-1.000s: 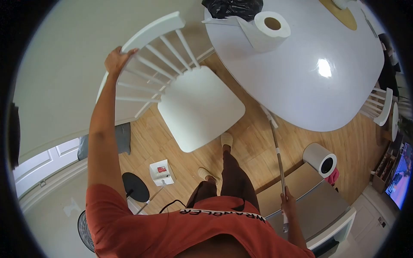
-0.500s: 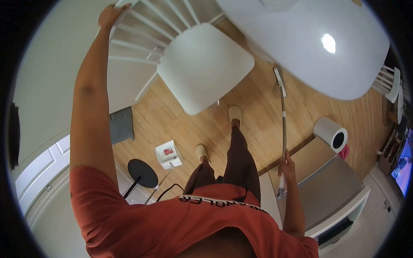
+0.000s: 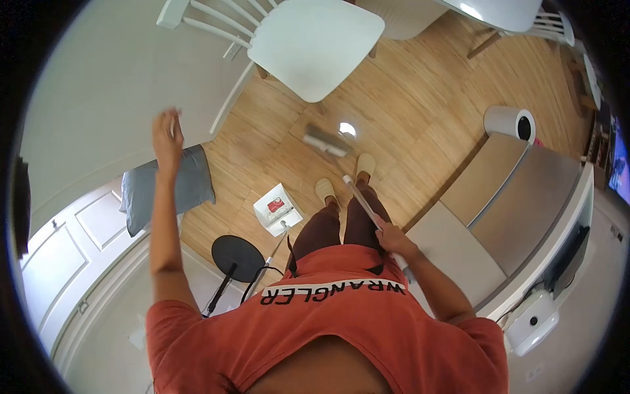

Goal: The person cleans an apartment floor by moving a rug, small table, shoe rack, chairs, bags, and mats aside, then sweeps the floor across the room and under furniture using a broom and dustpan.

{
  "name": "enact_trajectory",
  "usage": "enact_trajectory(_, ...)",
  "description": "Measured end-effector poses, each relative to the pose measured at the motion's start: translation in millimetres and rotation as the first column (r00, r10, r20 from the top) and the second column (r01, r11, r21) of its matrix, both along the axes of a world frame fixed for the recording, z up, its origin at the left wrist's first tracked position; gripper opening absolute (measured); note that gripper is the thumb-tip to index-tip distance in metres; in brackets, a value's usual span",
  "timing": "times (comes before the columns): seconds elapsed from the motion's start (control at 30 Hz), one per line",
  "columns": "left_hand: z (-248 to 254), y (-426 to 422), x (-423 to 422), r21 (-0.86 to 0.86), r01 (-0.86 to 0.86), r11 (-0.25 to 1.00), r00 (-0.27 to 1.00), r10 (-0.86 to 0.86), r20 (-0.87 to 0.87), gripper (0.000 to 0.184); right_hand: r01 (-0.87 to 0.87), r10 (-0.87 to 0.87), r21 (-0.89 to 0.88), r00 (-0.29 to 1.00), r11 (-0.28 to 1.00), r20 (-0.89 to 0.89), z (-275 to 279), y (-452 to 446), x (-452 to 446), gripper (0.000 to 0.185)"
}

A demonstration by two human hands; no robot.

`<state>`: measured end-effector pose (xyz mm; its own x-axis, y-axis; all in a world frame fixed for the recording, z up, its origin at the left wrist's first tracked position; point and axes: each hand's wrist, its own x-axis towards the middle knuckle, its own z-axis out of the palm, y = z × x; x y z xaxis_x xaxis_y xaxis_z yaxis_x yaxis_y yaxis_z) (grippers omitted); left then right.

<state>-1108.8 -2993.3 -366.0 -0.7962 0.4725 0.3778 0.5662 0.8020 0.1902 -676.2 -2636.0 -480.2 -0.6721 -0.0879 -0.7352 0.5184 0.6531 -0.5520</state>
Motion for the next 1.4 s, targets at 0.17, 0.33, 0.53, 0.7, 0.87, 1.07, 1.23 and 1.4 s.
enact_trajectory(0.17, -23, -47, 110, 0.102, -0.196, 0.975, 0.948, 0.162, 0.275, 0.011, 0.107, -0.020, -0.188, 0.909, 0.976, 0.416, 69, -18, -100, 0.050)
enact_trajectory(0.33, -44, -53, 193, 0.160, -0.385, 0.909, 0.830, 0.266, 0.491, 0.007, -0.149, 0.151, 0.058, 0.988, 0.987, -0.028, -21, -71, -212, 0.042)
enact_trajectory(0.53, -47, -50, 244, 0.180, -0.462, 0.868, 0.738, 0.264, 0.621, 0.004, -0.086, 0.092, 0.059, 0.990, 0.995, -0.107, -85, -130, -151, 0.043)
enact_trajectory(0.7, -55, -39, 234, 0.250, -0.487, 0.837, 0.681, 0.185, 0.709, 0.004, -0.007, 0.058, -0.144, 0.933, 0.990, 0.354, -17, -109, -56, 0.045)
enact_trajectory(0.87, -24, 23, 199, 0.169, -0.337, 0.926, 0.725, 0.141, 0.675, 0.017, 0.720, -0.336, -0.338, 0.616, 0.606, 0.712, 39, -39, 18, 0.044)
enact_trajectory(1.07, -26, 96, 185, 0.149, -0.038, 0.988, 0.795, -0.060, 0.603, 0.022, 0.958, -0.574, -0.179, 0.279, 0.225, 0.770, 14, 51, 63, 0.036)
enact_trajectory(1.23, -25, 154, 178, 0.055, 0.098, 0.994, 0.851, -0.112, 0.512, 0.015, 0.979, -0.722, -0.194, 0.183, 0.069, 0.668, 25, 59, 47, 0.046)
enact_trajectory(1.4, -11, 238, 185, 0.140, 0.189, 0.972, 0.820, -0.235, 0.523, 0.018, 0.813, -0.670, -0.552, 0.305, -0.186, 0.676, -52, 35, -27, 0.039)
